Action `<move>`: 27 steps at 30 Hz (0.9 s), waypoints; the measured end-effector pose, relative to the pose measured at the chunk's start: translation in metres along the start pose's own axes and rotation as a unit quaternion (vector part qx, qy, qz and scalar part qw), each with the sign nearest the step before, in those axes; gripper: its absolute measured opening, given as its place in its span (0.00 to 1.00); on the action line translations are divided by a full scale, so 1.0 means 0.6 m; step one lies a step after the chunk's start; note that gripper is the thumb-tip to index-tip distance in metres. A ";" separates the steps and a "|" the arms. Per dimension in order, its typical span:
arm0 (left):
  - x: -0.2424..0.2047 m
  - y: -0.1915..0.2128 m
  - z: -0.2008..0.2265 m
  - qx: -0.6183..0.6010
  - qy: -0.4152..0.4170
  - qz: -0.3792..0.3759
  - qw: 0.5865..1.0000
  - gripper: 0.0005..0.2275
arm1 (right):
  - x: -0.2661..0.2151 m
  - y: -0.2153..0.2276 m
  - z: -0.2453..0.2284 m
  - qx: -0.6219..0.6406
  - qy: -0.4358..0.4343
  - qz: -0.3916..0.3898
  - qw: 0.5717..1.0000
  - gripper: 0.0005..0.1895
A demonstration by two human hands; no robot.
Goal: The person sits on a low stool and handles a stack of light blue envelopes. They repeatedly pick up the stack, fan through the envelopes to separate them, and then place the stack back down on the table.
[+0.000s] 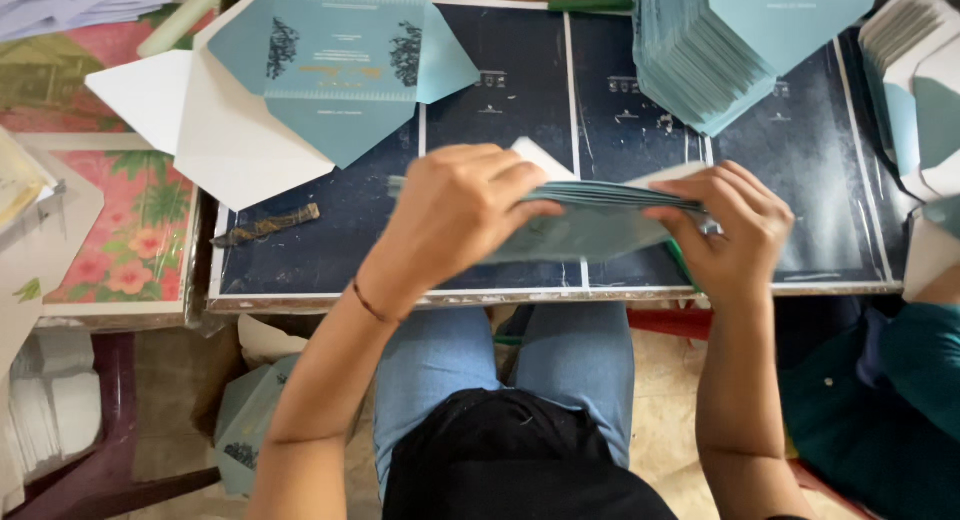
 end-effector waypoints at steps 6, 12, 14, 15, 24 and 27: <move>-0.032 -0.010 -0.066 -0.017 0.055 0.001 0.998 0.16 | -0.021 -0.049 0.046 0.025 0.000 -0.002 1.000 0.12; -0.072 0.003 -0.099 -0.077 0.175 0.029 0.981 0.44 | -0.029 -0.048 0.069 0.039 -0.072 -0.052 0.995 0.19; -0.101 0.000 -0.113 -0.087 0.221 0.050 0.970 0.46 | -0.023 -0.053 0.062 0.104 -0.085 -0.091 0.987 0.39; -0.104 -0.003 -0.111 -0.087 0.221 0.049 0.970 0.46 | -0.022 -0.052 0.063 0.104 -0.086 -0.090 0.987 0.39; -0.117 -0.024 -0.064 -0.097 0.174 0.036 0.979 0.56 | -0.049 -0.068 0.058 0.152 -0.067 -0.095 0.981 0.65; -0.127 -0.012 -0.063 -0.016 0.208 0.121 0.971 0.45 | -0.059 -0.053 0.078 0.046 -0.061 -0.051 0.996 0.36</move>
Point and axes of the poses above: each hand's wrist, its own x-axis towards the middle knuckle, its own y-axis out of the back of the hand, z = x × y, the point moved 8 cm from there along x, towards the middle knuckle, and after that the axes turned 11 degrees about z, right-handed, at the moved point
